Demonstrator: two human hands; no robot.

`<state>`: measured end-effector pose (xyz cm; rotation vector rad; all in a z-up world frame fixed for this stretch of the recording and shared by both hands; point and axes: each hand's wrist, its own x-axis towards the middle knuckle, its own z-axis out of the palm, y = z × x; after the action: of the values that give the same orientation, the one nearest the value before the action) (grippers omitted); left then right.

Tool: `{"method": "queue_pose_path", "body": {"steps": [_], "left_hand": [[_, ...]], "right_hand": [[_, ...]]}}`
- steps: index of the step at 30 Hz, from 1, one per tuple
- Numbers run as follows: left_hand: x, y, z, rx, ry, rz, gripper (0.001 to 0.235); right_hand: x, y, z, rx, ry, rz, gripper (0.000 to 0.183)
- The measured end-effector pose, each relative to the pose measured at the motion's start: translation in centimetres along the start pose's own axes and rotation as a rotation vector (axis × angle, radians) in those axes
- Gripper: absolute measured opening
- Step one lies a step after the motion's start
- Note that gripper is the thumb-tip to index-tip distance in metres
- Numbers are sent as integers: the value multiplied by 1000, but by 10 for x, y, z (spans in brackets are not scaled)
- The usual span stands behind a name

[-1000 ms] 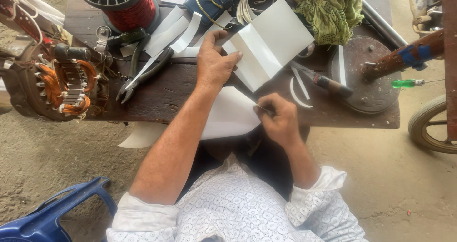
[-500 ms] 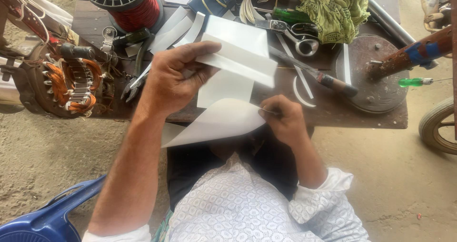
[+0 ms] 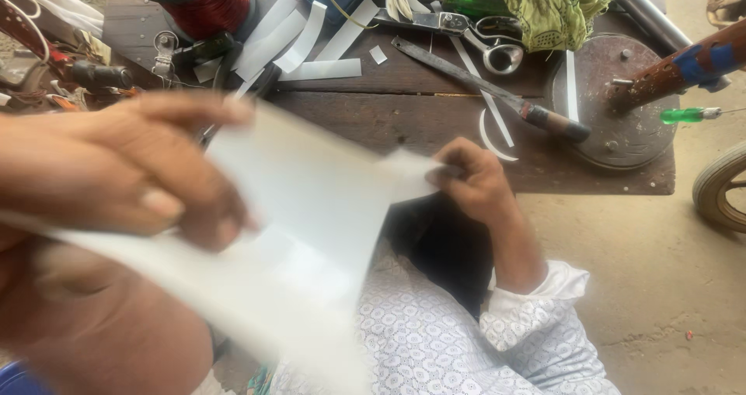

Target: The person folds a sheet of white insulation paper on a wooden workbench, then uses a knife to cut it into smaller rectangular pieces. The person repeats the folding and cutting process on another sheet of paper.

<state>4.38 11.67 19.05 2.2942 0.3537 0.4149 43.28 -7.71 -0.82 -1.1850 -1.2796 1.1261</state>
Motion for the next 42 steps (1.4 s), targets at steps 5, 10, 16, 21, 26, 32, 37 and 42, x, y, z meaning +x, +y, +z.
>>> {"method": "queue_pose_path", "body": {"steps": [5, 10, 16, 21, 26, 32, 37, 42], "left_hand": [[21, 25, -9, -165, -353, 21, 23], [67, 40, 74, 73, -135, -465, 22], [110, -47, 137, 124, -259, -562, 58], [124, -77, 161, 192, -62, -514, 47], [115, -104, 178, 565, 108, -234, 8], [92, -118, 198, 716, 294, -104, 23], [90, -112, 199, 607, 280, -190, 47], [87, -117, 203, 519, 348, -185, 47]], "right_hand": [[10, -7, 7, -244, 141, 117, 23], [24, -14, 13, -335, 186, 127, 25], [30, -19, 11, -359, 191, 123, 27], [30, -19, 13, -434, 236, 106, 26], [31, -21, 25, -617, 313, 65, 22], [39, -16, 24, -650, 320, -98, 21], [47, -14, 15, -710, 404, -119, 16], [42, -19, 14, -787, 341, -253, 10]]}}
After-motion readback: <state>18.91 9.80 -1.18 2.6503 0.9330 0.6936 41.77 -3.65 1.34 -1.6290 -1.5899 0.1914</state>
